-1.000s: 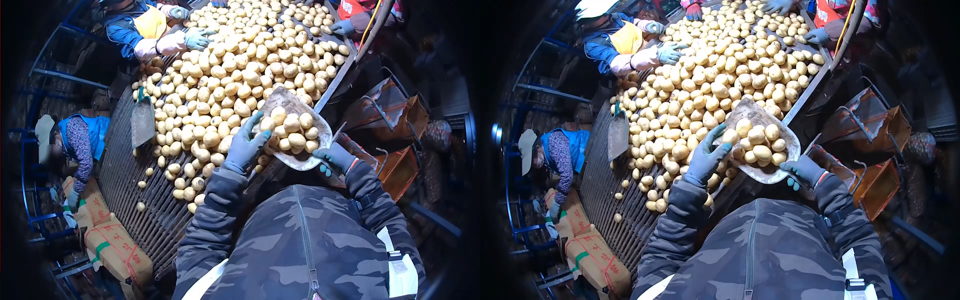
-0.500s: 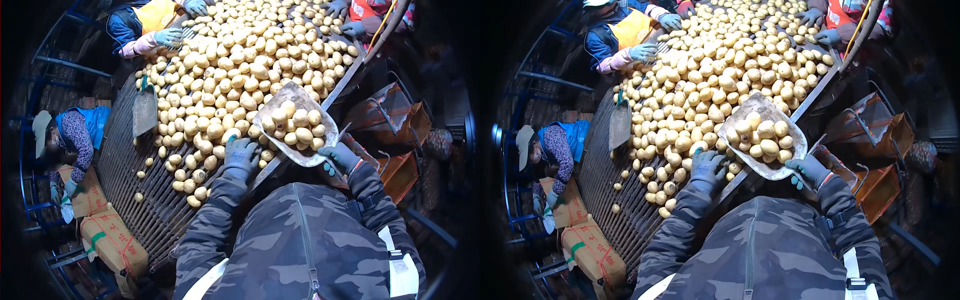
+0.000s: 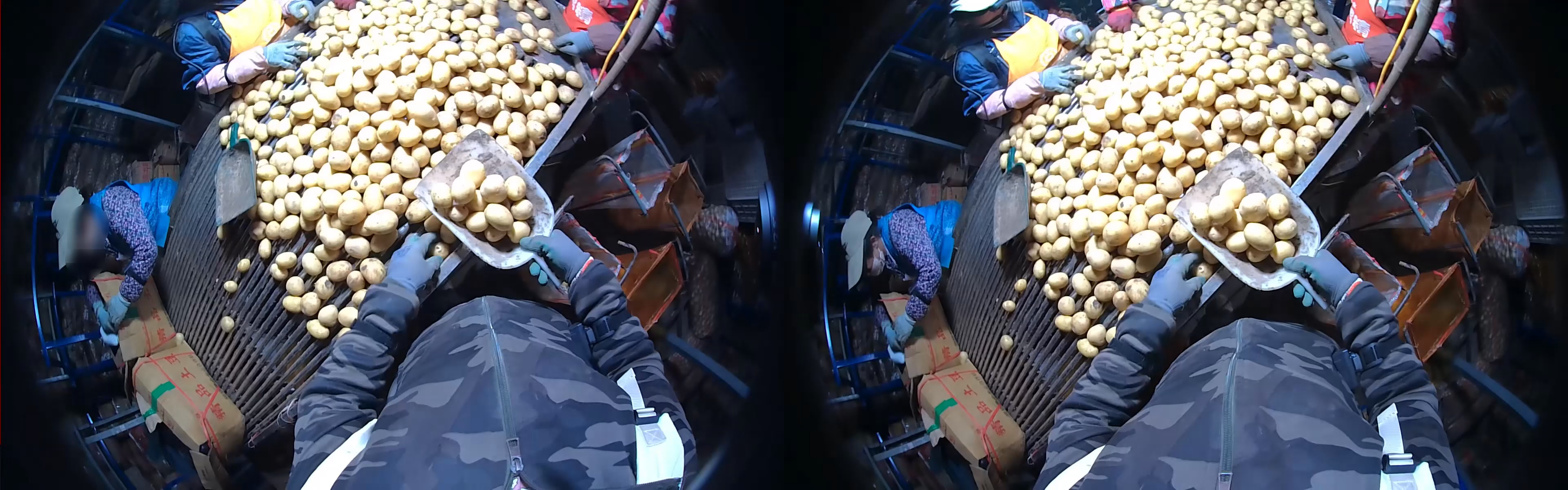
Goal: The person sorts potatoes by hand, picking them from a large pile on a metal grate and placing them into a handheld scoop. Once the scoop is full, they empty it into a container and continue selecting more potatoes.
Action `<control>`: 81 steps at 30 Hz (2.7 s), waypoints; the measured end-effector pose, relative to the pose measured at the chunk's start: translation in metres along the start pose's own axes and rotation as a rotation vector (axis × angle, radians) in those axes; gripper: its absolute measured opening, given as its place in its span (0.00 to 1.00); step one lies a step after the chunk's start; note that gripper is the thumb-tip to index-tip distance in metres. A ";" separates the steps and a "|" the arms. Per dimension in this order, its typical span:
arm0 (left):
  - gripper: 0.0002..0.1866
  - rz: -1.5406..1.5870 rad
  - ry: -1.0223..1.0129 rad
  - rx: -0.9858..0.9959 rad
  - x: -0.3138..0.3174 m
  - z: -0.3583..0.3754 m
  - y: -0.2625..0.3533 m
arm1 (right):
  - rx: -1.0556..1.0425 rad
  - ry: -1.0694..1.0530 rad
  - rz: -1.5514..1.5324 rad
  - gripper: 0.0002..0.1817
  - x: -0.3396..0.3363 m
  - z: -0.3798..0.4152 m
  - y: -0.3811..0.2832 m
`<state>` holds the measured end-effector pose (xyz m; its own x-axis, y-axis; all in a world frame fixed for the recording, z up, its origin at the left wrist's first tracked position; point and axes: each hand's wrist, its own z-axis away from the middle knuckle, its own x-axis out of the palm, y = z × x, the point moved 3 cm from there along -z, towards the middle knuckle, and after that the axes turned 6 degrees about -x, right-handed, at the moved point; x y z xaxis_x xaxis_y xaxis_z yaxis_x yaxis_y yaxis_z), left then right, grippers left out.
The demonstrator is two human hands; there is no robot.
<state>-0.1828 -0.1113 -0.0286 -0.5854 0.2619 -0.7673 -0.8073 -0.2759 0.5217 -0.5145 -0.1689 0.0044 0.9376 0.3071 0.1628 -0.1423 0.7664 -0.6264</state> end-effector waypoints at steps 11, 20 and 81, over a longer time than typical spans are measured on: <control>0.30 -0.089 -0.259 0.061 -0.012 -0.020 0.000 | -0.011 0.040 -0.001 0.14 0.011 0.013 -0.016; 0.27 -0.063 -0.287 0.078 -0.021 0.001 -0.012 | 0.019 0.051 -0.046 0.14 0.014 0.015 -0.016; 0.40 -0.319 0.172 0.288 0.002 -0.056 0.040 | -0.165 0.968 -0.341 0.22 -0.339 0.048 0.038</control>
<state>-0.2116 -0.1741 -0.0301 -0.3029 0.1280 -0.9444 -0.9473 0.0684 0.3131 -0.8531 -0.2164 -0.0377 0.7841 -0.5512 -0.2852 0.1547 0.6186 -0.7703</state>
